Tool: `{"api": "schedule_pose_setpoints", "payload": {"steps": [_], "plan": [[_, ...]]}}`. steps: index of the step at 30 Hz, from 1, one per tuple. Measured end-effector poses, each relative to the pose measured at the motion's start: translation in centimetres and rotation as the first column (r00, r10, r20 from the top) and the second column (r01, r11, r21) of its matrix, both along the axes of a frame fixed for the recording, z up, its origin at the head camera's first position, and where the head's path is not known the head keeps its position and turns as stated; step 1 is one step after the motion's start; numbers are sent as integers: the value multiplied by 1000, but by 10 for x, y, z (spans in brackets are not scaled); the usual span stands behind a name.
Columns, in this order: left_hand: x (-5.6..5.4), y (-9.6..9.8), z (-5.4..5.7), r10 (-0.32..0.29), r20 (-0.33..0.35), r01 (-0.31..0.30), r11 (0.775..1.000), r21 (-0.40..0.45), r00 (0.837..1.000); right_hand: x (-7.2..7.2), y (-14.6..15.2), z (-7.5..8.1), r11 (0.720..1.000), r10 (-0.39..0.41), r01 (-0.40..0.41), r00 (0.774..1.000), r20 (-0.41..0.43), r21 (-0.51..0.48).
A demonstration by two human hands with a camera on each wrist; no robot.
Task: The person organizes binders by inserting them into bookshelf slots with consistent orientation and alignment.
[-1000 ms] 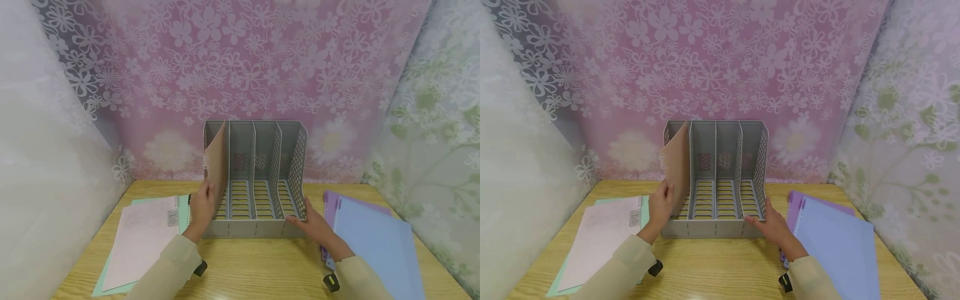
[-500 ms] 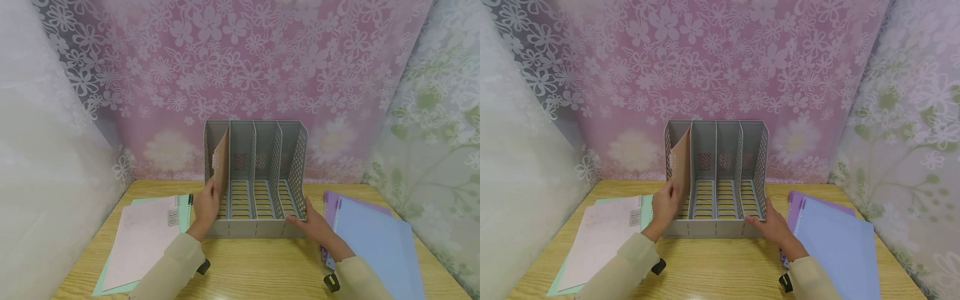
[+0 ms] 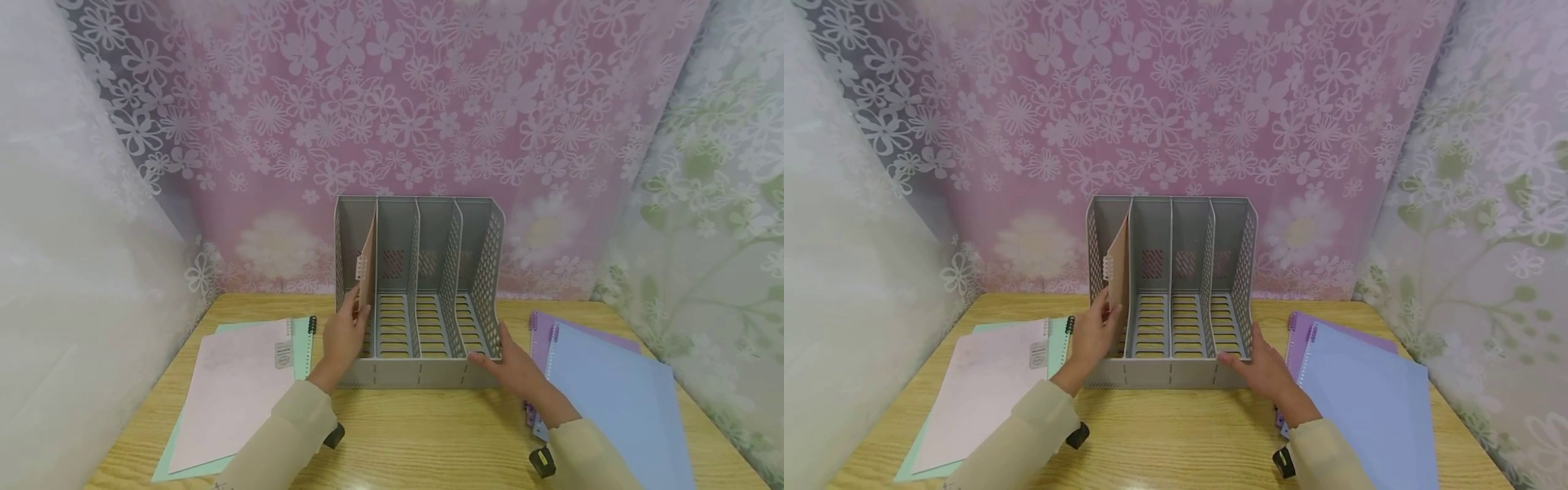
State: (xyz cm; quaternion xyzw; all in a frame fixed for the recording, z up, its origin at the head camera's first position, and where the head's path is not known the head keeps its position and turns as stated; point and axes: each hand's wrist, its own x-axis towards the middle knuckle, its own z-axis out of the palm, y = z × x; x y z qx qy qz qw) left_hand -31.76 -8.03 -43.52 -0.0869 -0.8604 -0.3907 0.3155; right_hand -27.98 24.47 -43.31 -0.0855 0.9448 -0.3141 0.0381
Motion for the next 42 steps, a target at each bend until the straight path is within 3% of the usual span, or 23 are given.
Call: {"api": "schedule_pose_setpoints", "payload": {"steps": [5,13,21,26,36,42], "plan": [[3,1,0,-16,11,16,1000,19,1000,1,1,-3,1000,-1,1,1000,-3,1],[5,0,4,-47,-71,53,995,87,996,-1,1,-1,1000,4,-4,1000,-22,-19],[7,-1,2,-47,-9,47,992,120,999,4,-1,1,1000,-11,11,1000,-7,-5],[7,1,2,-32,-38,36,994,106,999,5,-1,1,1000,-11,11,1000,-10,-5],[8,3,3,-30,-10,31,998,50,999,5,1,0,1000,-7,7,1000,-15,-2],[8,2,5,-61,2,61,998,28,998,3,1,0,1000,-3,2,1000,-30,-20]]}}
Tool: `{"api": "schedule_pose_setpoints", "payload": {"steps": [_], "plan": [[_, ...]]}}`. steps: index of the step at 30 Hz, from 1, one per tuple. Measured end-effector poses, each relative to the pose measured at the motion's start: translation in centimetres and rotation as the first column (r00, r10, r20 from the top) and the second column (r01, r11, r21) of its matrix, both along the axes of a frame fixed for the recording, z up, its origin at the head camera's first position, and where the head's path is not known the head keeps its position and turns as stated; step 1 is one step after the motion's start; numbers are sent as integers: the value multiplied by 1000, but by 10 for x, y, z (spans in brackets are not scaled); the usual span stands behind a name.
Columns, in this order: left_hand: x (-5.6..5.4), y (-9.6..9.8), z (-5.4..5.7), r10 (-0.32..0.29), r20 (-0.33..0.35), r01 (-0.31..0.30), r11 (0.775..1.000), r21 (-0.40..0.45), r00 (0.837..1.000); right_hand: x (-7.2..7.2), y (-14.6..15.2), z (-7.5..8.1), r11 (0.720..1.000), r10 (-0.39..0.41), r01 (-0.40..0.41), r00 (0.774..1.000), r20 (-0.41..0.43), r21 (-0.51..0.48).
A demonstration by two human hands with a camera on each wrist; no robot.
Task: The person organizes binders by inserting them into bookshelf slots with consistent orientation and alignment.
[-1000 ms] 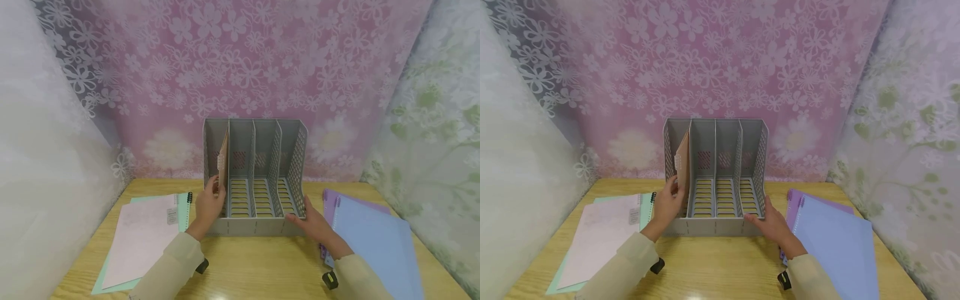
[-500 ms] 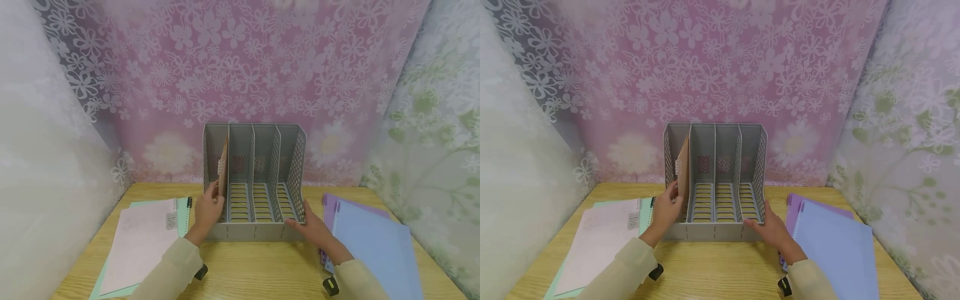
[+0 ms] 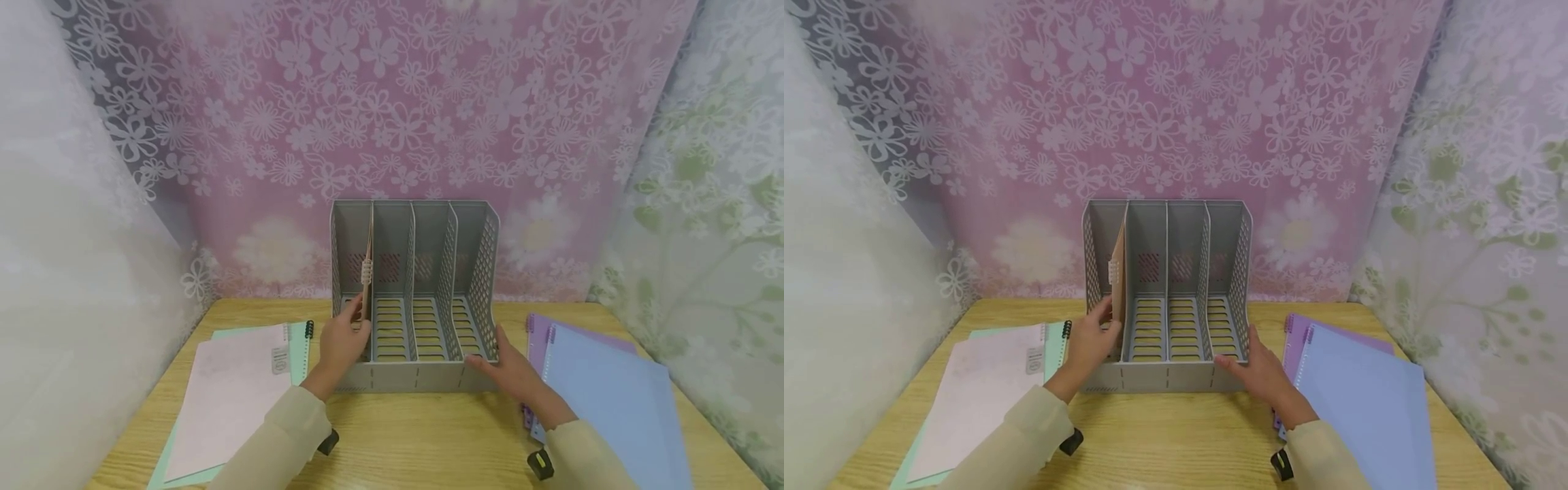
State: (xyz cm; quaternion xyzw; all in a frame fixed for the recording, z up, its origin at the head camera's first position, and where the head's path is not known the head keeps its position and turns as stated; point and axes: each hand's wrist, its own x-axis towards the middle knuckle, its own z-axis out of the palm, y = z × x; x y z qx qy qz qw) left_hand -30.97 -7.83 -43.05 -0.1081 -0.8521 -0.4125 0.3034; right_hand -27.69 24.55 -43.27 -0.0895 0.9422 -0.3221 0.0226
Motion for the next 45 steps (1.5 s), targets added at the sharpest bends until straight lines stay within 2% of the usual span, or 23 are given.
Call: {"api": "schedule_pose_setpoints", "payload": {"steps": [6,12,19,26,37,40,45], "plan": [[0,-1,3,-5,-2,5,1000,-27,1000,-2,0,-3,1000,4,-4,1000,14,-3],[0,-1,3,-19,34,21,999,-41,999,-4,0,-3,1000,8,-7,1000,13,-5],[-1,-3,2,-15,-23,13,996,-84,1000,-2,0,-5,1000,8,-8,1000,27,-6],[0,-3,2,-8,-20,6,996,-88,1000,-3,-1,-7,1000,7,-7,1000,23,-11],[0,-2,4,-24,125,24,1000,2,992,-8,2,-5,999,7,-6,1000,-27,36],[0,-1,6,-39,131,35,999,28,991,-8,4,-3,999,1,0,1000,-30,36],[0,1,8,-49,99,45,998,40,994,-10,5,-3,999,-6,7,999,-40,34]]}}
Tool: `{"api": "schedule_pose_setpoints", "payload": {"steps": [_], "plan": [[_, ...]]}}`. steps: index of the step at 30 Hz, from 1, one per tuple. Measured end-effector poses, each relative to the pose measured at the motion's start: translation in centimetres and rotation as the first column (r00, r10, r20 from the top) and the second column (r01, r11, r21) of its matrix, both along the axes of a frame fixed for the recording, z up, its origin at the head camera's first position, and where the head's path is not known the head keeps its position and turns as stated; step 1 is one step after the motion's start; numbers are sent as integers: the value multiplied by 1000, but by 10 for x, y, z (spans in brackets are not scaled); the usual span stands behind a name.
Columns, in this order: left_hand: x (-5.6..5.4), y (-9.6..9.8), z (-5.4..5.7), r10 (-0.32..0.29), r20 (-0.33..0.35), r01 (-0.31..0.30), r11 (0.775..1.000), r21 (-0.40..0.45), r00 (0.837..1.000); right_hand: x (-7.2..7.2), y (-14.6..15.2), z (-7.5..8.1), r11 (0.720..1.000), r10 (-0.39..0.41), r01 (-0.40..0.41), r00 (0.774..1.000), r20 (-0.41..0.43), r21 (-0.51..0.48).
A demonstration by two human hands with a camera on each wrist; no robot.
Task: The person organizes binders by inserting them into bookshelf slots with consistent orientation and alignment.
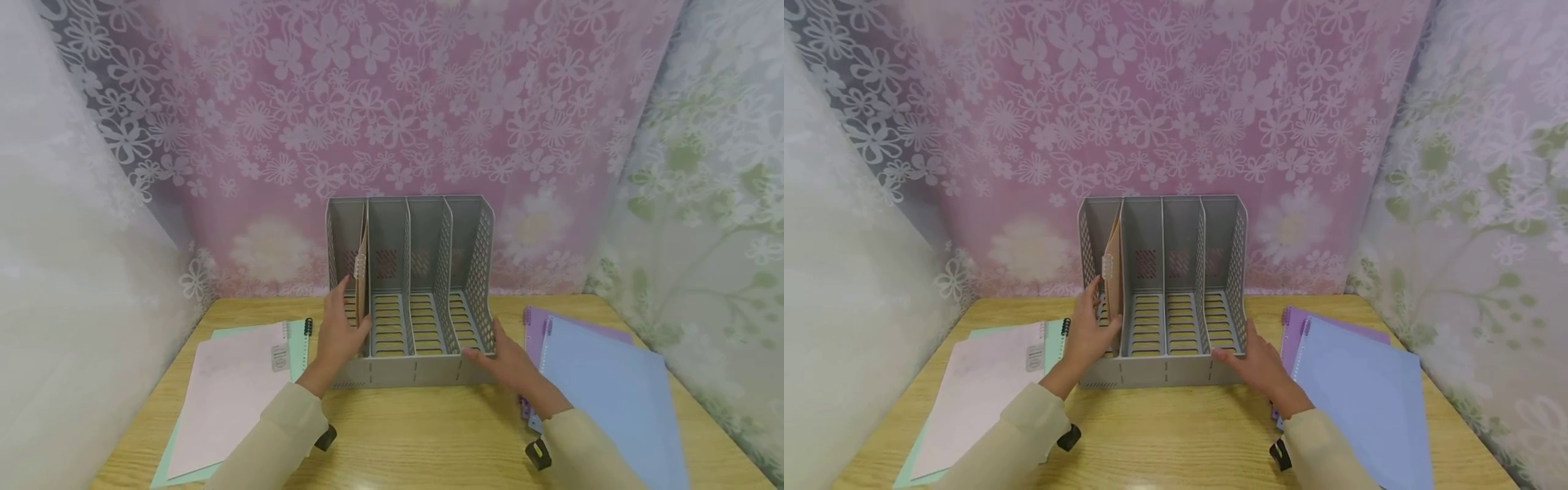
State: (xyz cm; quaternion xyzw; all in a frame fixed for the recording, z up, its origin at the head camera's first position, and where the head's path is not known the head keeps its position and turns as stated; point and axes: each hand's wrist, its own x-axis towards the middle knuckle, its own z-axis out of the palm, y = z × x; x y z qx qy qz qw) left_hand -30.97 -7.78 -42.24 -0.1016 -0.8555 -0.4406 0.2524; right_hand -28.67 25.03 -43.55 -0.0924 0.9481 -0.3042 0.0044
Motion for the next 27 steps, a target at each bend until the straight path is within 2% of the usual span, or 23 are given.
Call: {"api": "schedule_pose_setpoints", "payload": {"steps": [3,6,11,15,19,24,27], "plan": [[2,0,1,8,-48,-7,1000,13,999,0,-1,-1,1000,-2,2,1000,-10,-14],[2,0,2,14,-139,-10,1000,29,990,0,-1,-1,999,-7,6,1000,-19,-35],[1,0,1,6,-301,3,1000,30,953,1,-1,-1,998,-23,22,1000,-12,-59],[2,2,1,7,-356,0,1000,20,935,1,-1,-2,998,-41,41,999,1,-50],[5,4,3,7,-394,-6,1000,4,919,2,1,-4,999,-35,34,999,-31,-41],[8,8,6,-8,-462,-9,999,-35,887,6,4,-4,999,-13,11,996,-84,-34],[9,10,6,-31,-509,-5,998,-70,860,9,9,-4,999,-5,0,996,-93,-52]]}}
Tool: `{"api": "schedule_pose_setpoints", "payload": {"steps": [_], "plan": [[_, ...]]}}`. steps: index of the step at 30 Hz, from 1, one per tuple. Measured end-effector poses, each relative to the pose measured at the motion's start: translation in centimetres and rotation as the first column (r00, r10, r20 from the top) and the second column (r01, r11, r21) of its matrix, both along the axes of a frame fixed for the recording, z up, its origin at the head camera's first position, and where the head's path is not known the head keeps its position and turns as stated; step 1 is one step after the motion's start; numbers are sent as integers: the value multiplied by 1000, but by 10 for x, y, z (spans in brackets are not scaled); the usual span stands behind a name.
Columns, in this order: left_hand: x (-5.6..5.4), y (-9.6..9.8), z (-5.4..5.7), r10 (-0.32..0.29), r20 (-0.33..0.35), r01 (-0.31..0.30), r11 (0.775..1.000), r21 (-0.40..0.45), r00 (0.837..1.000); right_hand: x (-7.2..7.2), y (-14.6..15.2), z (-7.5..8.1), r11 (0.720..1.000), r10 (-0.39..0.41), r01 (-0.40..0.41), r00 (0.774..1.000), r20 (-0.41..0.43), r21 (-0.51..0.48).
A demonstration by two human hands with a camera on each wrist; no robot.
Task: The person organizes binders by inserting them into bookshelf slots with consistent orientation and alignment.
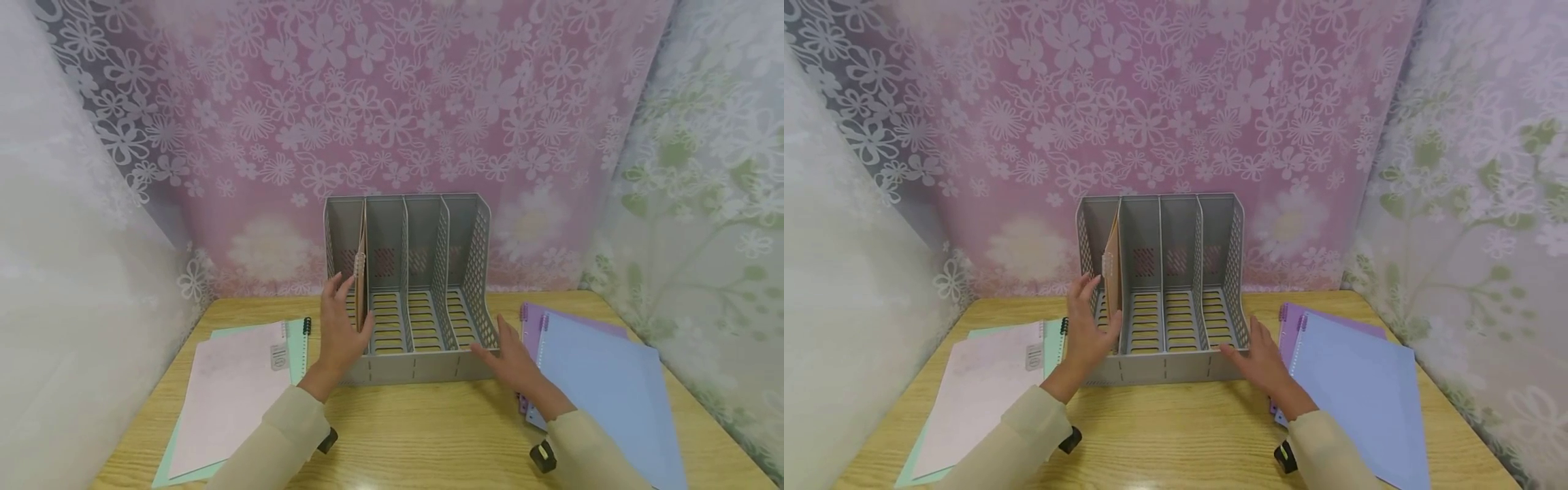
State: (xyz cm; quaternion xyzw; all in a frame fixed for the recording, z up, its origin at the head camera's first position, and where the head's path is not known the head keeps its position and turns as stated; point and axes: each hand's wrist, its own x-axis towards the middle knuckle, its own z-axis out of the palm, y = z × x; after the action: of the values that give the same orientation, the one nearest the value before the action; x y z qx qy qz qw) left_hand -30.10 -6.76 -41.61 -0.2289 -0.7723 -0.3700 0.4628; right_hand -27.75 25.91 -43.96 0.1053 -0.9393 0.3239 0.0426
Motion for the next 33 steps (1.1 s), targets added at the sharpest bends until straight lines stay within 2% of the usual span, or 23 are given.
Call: {"api": "schedule_pose_setpoints", "payload": {"steps": [6,12,18,24,28,33], "plan": [[1,3,-3,-37,-92,30,997,-74,995,5,14,1,1000,-19,20,999,33,-24],[4,9,0,-14,-148,-11,986,-165,989,6,28,-3,999,-29,31,998,54,-40],[6,23,1,-48,-217,-11,965,-263,975,6,38,1,996,-57,60,996,62,-58],[13,38,0,-116,-257,34,952,-303,959,9,48,2,994,-100,101,994,40,-39],[18,45,-1,-165,-251,75,940,-332,954,9,56,4,989,-146,145,989,13,9],[20,55,-1,-228,-237,126,916,-380,944,10,69,10,976,-216,215,976,36,37]]}}
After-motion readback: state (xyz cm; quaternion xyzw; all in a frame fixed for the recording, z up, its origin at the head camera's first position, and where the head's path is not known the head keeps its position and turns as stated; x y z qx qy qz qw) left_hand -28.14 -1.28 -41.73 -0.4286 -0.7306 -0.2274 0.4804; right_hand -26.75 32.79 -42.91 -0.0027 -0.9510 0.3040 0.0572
